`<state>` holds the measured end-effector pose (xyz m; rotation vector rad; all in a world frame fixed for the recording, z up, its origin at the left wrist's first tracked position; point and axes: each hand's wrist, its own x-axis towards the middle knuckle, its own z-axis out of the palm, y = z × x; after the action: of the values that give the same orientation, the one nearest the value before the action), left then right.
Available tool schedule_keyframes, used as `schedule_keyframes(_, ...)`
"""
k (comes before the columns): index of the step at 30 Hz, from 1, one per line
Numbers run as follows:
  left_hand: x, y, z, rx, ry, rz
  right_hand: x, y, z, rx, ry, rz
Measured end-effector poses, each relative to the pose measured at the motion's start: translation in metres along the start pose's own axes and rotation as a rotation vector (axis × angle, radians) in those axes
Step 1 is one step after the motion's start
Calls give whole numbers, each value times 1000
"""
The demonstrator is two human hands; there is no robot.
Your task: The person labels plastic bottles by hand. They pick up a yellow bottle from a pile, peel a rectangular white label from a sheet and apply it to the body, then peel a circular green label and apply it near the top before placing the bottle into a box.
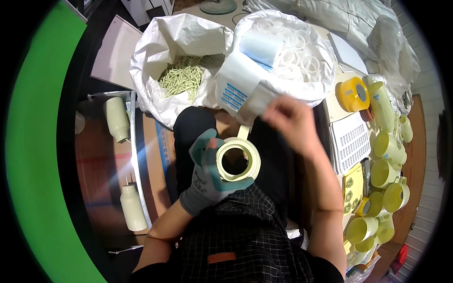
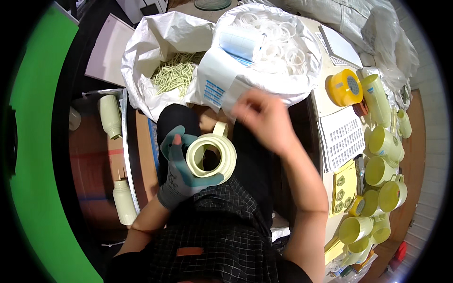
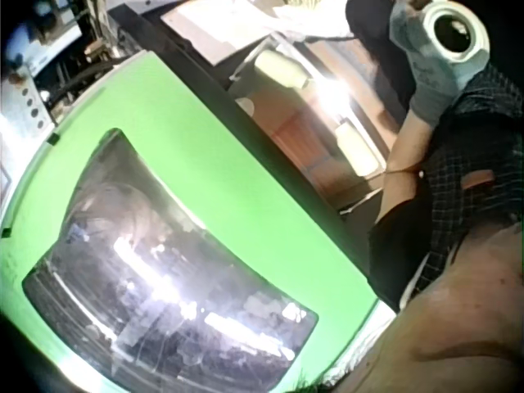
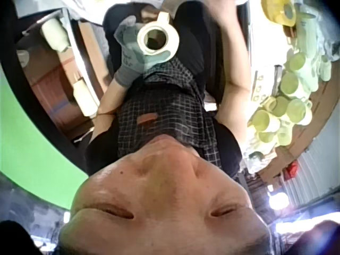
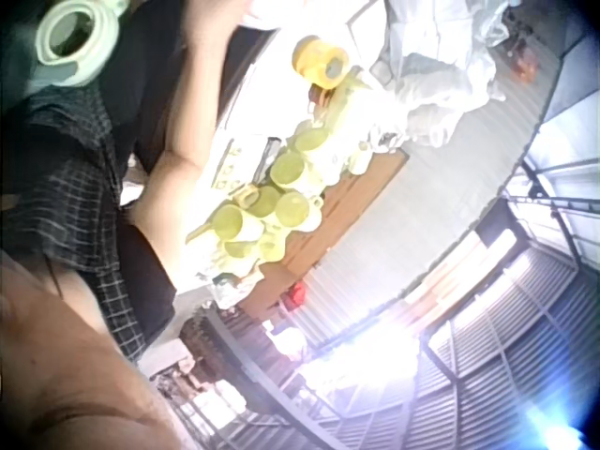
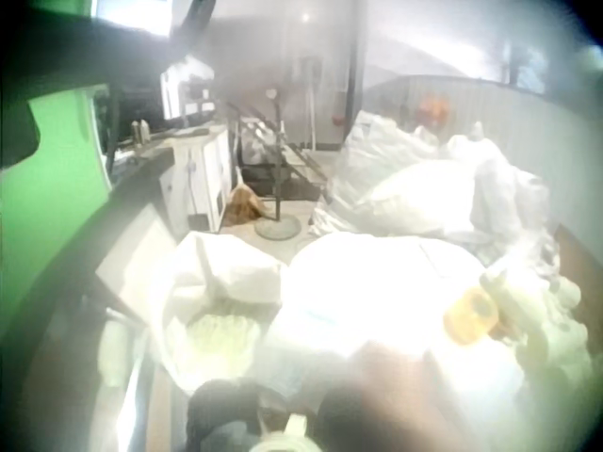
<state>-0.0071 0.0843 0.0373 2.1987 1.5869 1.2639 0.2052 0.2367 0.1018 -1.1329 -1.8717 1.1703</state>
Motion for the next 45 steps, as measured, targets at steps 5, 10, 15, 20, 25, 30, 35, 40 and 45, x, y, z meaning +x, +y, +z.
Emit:
schedule_keyframes(5, 16, 6, -7, 48, -100, 70, -58, -19, 34, -575, -17, -702)
schedule_keyframes(10, 2, -8, -13, 38, -129, 0, -74, -33, 45, -575, -196, -621)
schedule_keyframes(15, 11, 2, -26, 199, -230, 97, -80, -35, 51, -637, -312, -503)
schedule_keyframes(20, 19, 12, -34, 326, -225, 8, -81, -27, 59, -607, -250, -518)
schedule_keyframes(25, 48, 30, -46, 416, -419, 1, -82, -12, 60, -614, -182, -624)
schedule_keyframes(30, 48, 18, -40, 353, -387, 69, -86, -7, 58, -598, -124, -647)
schedule_keyframes(35, 43, 18, -43, 460, -446, 161, -84, -8, 56, -588, -147, -639)
schedule_keyframes(40, 68, 30, -50, 504, -693, 121, -85, -11, 58, -591, -133, -632)
schedule_keyframes(45, 87, 21, -31, 504, -410, 199, -85, -12, 57, -610, -125, -634)
